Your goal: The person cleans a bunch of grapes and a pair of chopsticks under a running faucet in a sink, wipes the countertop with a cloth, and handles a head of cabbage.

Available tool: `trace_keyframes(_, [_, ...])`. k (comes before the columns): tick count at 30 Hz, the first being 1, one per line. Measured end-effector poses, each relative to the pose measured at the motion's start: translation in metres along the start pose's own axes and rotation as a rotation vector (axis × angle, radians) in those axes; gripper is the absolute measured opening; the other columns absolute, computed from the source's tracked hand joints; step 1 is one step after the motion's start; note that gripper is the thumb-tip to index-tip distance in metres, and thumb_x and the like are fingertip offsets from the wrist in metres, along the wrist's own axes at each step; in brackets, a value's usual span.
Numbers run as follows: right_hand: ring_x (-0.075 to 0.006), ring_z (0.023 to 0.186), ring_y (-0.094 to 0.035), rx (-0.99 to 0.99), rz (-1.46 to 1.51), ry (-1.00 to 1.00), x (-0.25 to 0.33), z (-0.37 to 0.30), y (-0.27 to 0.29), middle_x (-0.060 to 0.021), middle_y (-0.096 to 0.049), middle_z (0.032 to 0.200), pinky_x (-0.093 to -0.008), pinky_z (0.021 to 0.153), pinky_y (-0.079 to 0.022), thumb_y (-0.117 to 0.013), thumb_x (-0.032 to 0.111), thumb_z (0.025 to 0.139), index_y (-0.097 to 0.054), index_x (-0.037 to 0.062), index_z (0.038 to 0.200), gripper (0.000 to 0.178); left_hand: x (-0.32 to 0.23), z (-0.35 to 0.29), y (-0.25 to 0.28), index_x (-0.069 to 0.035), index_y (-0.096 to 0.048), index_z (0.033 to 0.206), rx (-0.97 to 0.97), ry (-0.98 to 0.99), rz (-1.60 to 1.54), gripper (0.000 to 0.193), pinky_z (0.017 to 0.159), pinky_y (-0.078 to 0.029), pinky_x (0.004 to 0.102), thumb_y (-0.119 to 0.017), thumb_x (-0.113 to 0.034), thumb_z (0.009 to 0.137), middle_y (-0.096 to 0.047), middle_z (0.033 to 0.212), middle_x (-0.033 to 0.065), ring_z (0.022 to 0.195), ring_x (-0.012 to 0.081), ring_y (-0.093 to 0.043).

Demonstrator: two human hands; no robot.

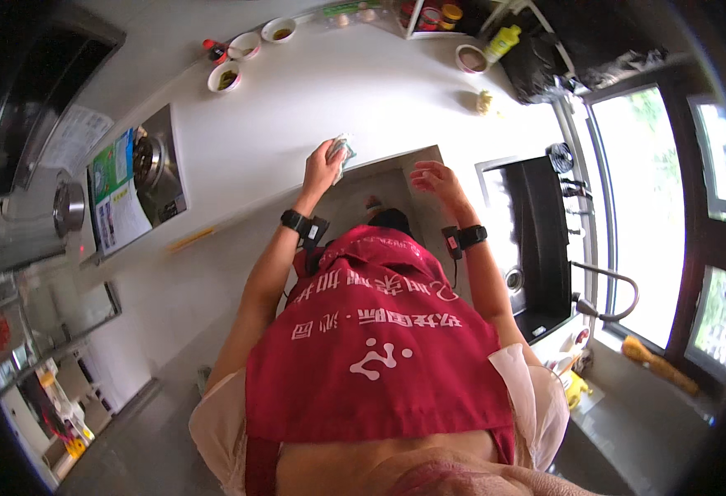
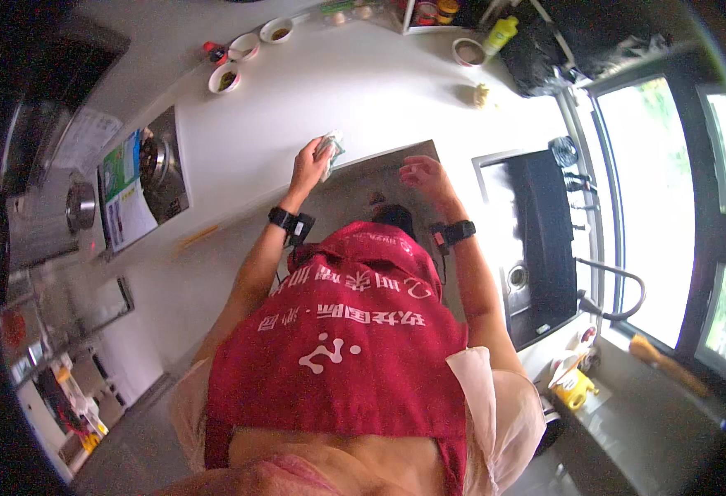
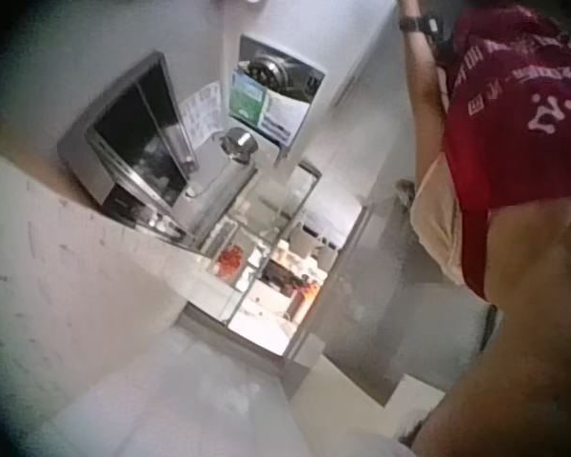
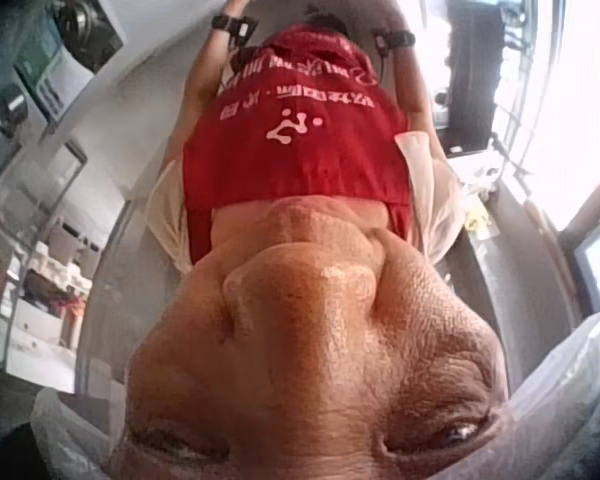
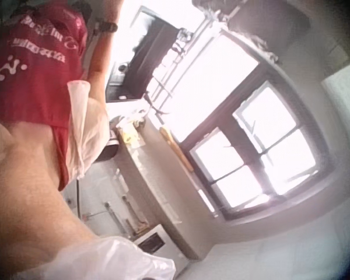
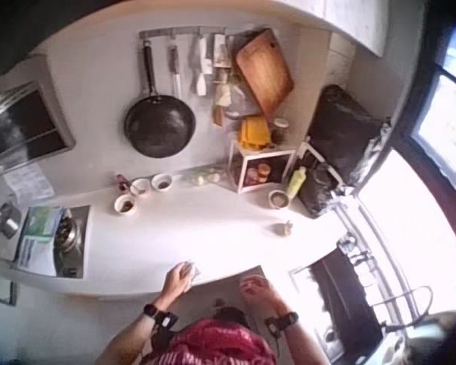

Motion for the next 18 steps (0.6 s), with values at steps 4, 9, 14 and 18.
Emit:
trace_keyframes(4, [-0.0223,0.099,-0.068,0.091,-0.109,-0.053,0.042,0.035,-0.009,-0.0162,-0.069,0.112,-0.0327,0.089,-0.056,-0.048,0.011,0.101,-0.055,-0.0047,0.128,0.032,-0.049,0.053,0.029,-0.002,-0.057,0.127,-0.031,0.087,-0.055,0.052,0.080,-0.054,0.0373,-0.074,-0.032,0.088,-0.069,0.105,0.0159,0.090,0.0288,-0.069])
trace_keyframes(9, [-0.0208,0.097,-0.068,0.183,-0.176,-0.122,0.071,0.047,-0.096,-0.0167,-0.069,0.110,-0.0312,0.086,-0.057,-0.048,0.010,0.100,-0.056,-0.0048,0.128,0.033,-0.093,0.083,0.123,-0.004,-0.044,0.140,-0.139,-0.232,0.150,0.070,0.109,-0.039,0.0419,-0.077,-0.031,0.084,-0.042,0.144,0.0202,0.132,0.0343,-0.045])
trace_keyframes(14, [-0.0193,0.092,-0.069,0.378,-0.340,-0.105,0.076,0.110,-0.113,-0.0145,-0.071,0.105,-0.0308,0.083,-0.057,-0.049,0.009,0.100,-0.058,-0.0031,0.125,0.029,-0.022,0.053,0.140,-0.004,-0.059,0.128,-0.141,0.022,0.140,0.045,0.101,-0.048,0.0396,-0.072,-0.018,0.087,-0.064,0.126,0.0156,0.118,0.0327,-0.060])
trace_keyframes(18, [-0.0197,0.095,-0.067,0.446,-0.402,-0.166,0.063,0.160,-0.149,-0.0139,-0.070,0.107,-0.0313,0.086,-0.055,-0.049,0.007,0.100,-0.058,-0.0011,0.126,0.029,0.030,0.026,0.171,-0.003,-0.064,0.120,-0.049,0.216,0.058,0.029,0.090,-0.056,0.0353,-0.064,-0.009,0.092,-0.069,0.118,0.0121,0.104,0.0247,-0.069])
Point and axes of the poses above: each hand's wrist, its own z-axis towards the middle knuckle, its own y-axis out of the back of the hand, x = y × z, the point moved 4 cm from there along z, towards the middle knuckle
